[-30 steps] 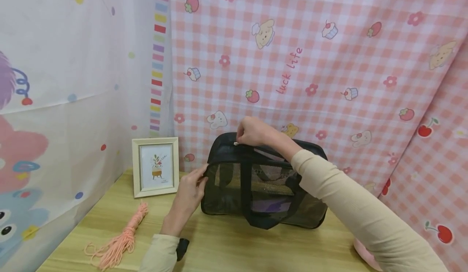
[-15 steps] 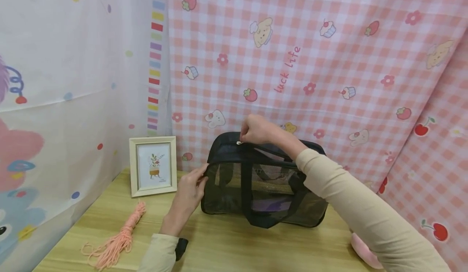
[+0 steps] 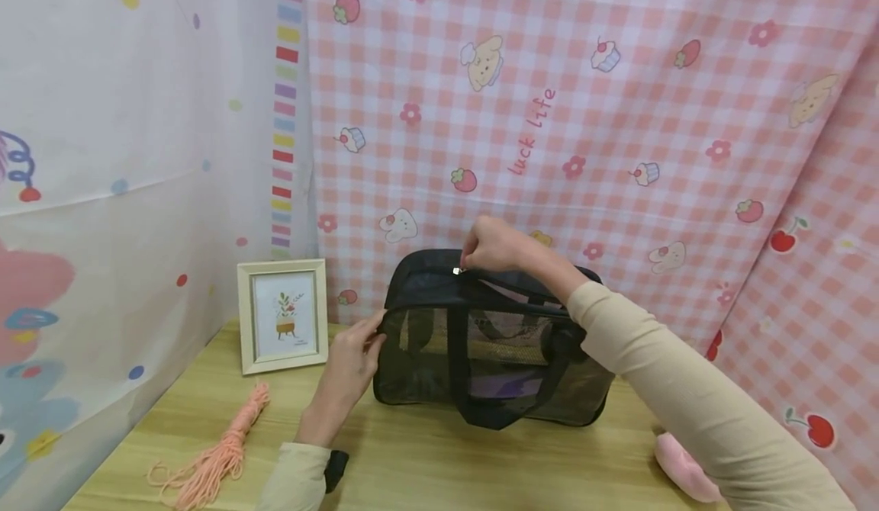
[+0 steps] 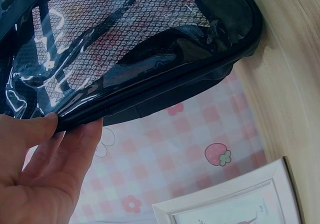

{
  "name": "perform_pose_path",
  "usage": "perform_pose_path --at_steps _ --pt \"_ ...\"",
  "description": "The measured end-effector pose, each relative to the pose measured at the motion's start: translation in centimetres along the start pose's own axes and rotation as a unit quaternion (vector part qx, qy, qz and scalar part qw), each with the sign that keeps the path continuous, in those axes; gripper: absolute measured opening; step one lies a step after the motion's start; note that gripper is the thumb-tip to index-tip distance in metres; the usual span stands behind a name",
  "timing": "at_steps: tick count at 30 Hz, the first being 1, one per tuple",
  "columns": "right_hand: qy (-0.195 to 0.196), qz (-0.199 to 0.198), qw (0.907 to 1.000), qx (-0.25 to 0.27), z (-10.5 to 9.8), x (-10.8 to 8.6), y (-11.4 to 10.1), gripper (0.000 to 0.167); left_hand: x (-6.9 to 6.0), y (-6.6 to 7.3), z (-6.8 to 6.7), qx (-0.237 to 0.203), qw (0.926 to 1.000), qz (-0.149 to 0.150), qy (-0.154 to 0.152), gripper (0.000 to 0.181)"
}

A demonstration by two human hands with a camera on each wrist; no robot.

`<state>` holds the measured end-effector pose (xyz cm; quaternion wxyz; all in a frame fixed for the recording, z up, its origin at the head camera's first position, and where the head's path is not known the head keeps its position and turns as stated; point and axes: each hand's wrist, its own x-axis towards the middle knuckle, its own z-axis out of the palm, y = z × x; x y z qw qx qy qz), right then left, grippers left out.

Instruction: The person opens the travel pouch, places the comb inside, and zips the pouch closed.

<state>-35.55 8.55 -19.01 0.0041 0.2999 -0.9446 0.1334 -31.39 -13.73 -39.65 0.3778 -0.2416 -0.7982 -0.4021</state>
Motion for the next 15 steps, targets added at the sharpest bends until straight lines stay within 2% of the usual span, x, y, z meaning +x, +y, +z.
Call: perform_pose_path --at_steps 15 --pt "-0.009 0.035 0.9993 0.013 -0.5 -1.3 1.7 0.014 0.0 -0.2 0.1 0.0 1.0 -0.002 0.0 0.044"
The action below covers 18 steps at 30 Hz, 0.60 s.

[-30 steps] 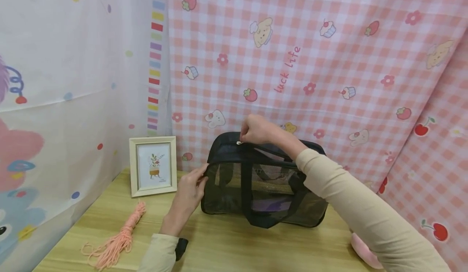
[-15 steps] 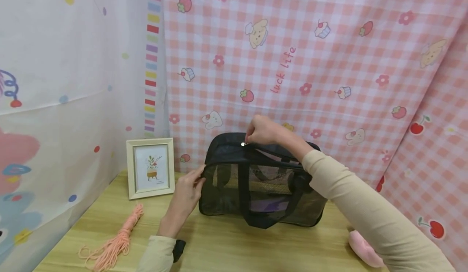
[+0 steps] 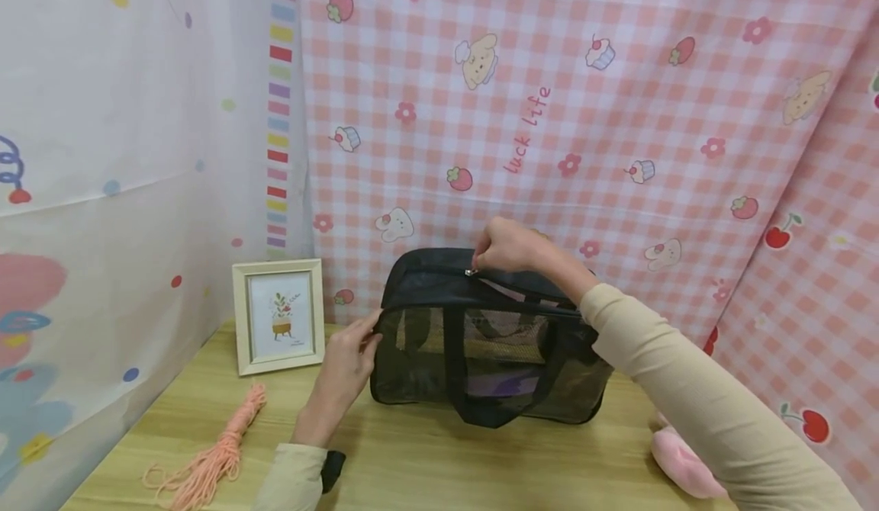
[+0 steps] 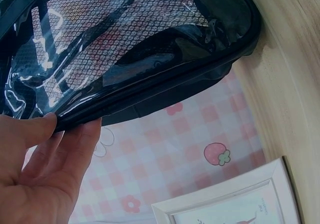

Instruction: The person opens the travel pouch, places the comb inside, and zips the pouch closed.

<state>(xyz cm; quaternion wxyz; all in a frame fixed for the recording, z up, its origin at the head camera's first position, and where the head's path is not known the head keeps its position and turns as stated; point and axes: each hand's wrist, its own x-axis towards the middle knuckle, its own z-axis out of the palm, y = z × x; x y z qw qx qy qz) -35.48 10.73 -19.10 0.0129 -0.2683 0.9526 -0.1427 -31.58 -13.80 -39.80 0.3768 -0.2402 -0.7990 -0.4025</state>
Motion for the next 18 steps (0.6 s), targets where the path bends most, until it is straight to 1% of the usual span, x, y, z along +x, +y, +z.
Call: perform_pose_path --at_steps 4,11,18 --pt "-0.002 0.005 1.0 0.006 0.0 -0.3 0.6 0.015 0.0 0.0 0.1 -0.001 1.0 0.001 -0.001 0.043" --pt "0.009 0.011 0.9998 0.014 0.1 -0.7 1.7 0.015 0.0 0.2 -0.1 -0.001 0.9999 0.011 0.006 0.042" --pt "0.012 0.034 0.9987 0.036 0.3 -1.3 2.7 0.016 -0.1 0.1 0.0 0.002 1.0 0.008 0.005 0.042"
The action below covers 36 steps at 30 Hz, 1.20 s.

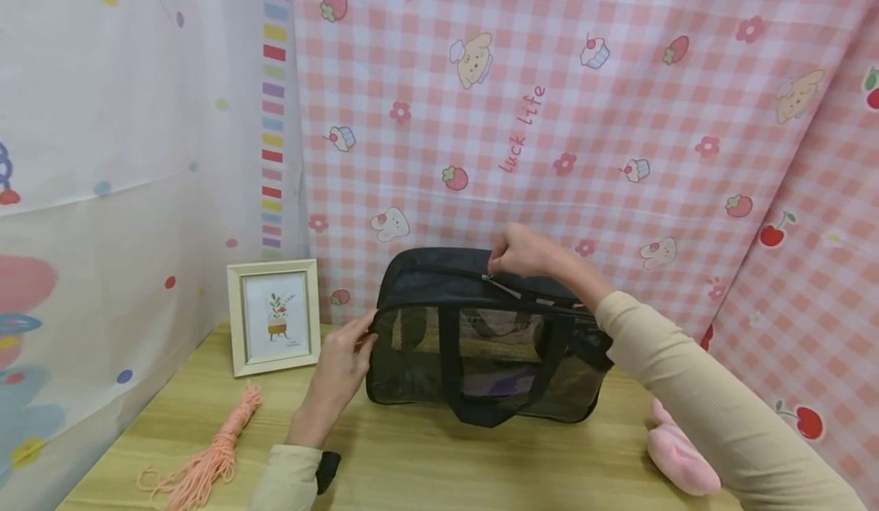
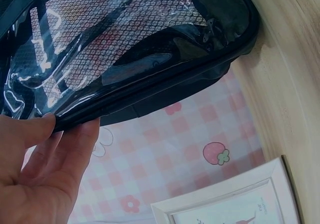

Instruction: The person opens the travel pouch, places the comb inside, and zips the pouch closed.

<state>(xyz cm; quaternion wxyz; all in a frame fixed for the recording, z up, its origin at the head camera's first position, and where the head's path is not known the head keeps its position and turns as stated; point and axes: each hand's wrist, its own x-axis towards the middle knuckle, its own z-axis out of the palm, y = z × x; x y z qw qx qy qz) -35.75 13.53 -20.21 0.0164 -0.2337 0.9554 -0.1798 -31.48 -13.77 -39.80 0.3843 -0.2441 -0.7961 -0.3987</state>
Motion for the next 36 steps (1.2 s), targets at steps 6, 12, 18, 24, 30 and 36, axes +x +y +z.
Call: perform_pose_path --at_steps 6,12,18,24,30,36 --pt "0.003 0.004 1.0 0.006 0.0 -0.7 1.2 0.015 -0.1 -0.1 0.1 0.001 1.0 -0.003 -0.001 0.041" --pt "0.001 0.003 1.0 0.002 0.1 -0.8 1.8 0.02 -0.1 -0.3 0.1 -0.004 1.0 0.002 0.004 0.041" --pt "-0.003 0.001 0.9999 0.011 0.0 -1.0 1.9 0.022 -0.1 -0.2 0.1 -0.005 1.0 0.005 0.005 0.04" --pt "-0.007 0.001 0.9997 0.023 -0.1 -1.0 2.0 0.022 -0.2 -0.3 0.2 0.0 1.0 0.005 0.006 0.04" --pt "-0.01 0.002 0.9997 0.021 -0.2 -1.1 2.1 0.023 -0.2 -0.3 0.2 0.003 1.0 0.004 0.006 0.04" --pt "-0.009 0.003 0.9997 0.024 -0.2 -1.0 2.2 0.023 -0.1 -0.1 0.1 0.001 1.0 -0.007 -0.002 0.04"
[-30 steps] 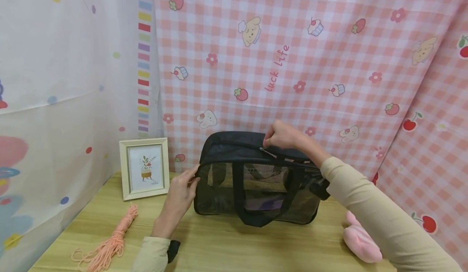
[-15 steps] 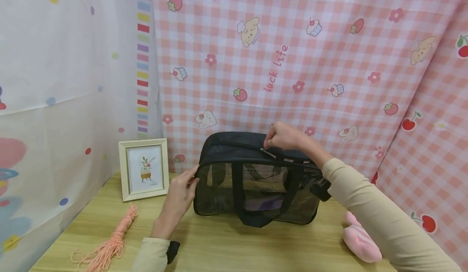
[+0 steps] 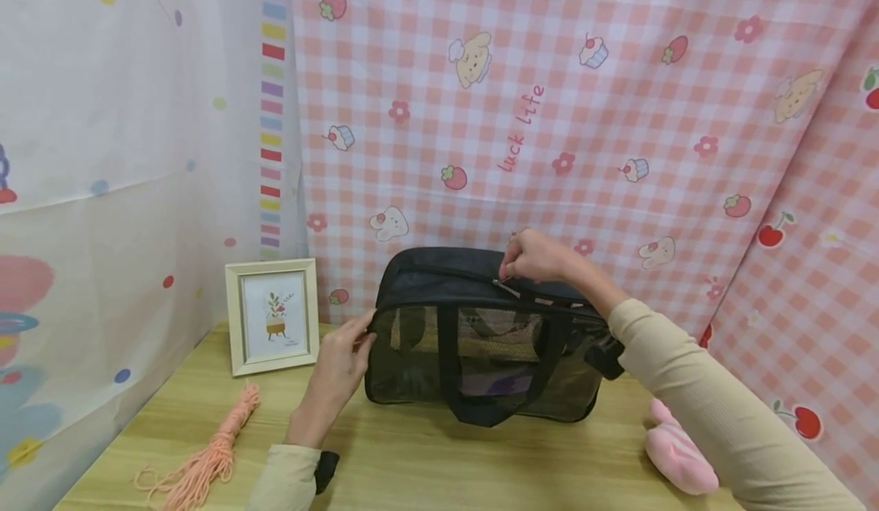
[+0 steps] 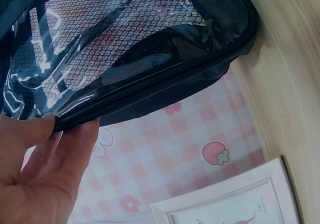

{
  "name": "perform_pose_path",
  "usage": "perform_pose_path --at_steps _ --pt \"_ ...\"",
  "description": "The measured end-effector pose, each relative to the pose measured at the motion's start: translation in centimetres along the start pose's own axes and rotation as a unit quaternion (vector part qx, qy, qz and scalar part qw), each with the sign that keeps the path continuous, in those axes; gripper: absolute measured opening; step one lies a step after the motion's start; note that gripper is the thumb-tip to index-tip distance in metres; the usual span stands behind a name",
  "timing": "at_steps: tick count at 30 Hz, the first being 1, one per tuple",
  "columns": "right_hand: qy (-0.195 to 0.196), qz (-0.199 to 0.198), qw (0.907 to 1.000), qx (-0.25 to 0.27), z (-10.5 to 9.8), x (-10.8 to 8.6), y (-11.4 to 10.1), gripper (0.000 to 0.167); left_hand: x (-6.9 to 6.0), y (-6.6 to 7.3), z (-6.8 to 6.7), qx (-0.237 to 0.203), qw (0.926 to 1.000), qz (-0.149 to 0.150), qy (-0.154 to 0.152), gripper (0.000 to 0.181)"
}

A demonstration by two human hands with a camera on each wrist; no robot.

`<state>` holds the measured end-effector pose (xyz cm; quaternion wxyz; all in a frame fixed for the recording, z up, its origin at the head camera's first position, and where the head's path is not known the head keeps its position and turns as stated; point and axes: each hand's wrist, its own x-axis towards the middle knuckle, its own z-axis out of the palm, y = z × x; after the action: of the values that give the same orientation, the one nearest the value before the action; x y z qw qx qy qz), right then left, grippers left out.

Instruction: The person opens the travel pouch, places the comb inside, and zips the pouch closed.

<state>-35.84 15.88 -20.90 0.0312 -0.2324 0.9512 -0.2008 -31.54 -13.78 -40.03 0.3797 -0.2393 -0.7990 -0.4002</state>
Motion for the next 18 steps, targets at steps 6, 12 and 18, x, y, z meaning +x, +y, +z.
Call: perform_pose_path --at_steps 6,12,18 --pt "-0.003 -0.011 0.9999 -0.009 -0.2 -0.3 0.3 0.024 0.0 0.0 0.1 0.002 1.0 -0.001 0.001 0.04" --pt "-0.007 -0.005 0.9998 -0.016 -0.2 -0.6 1.1 0.023 0.1 0.0 0.0 0.003 1.0 -0.003 -0.001 0.04" --pt "-0.005 0.007 0.9998 -0.016 -0.1 -1.0 1.6 0.023 0.1 0.1 0.0 -0.001 1.0 0.001 0.0 0.04"
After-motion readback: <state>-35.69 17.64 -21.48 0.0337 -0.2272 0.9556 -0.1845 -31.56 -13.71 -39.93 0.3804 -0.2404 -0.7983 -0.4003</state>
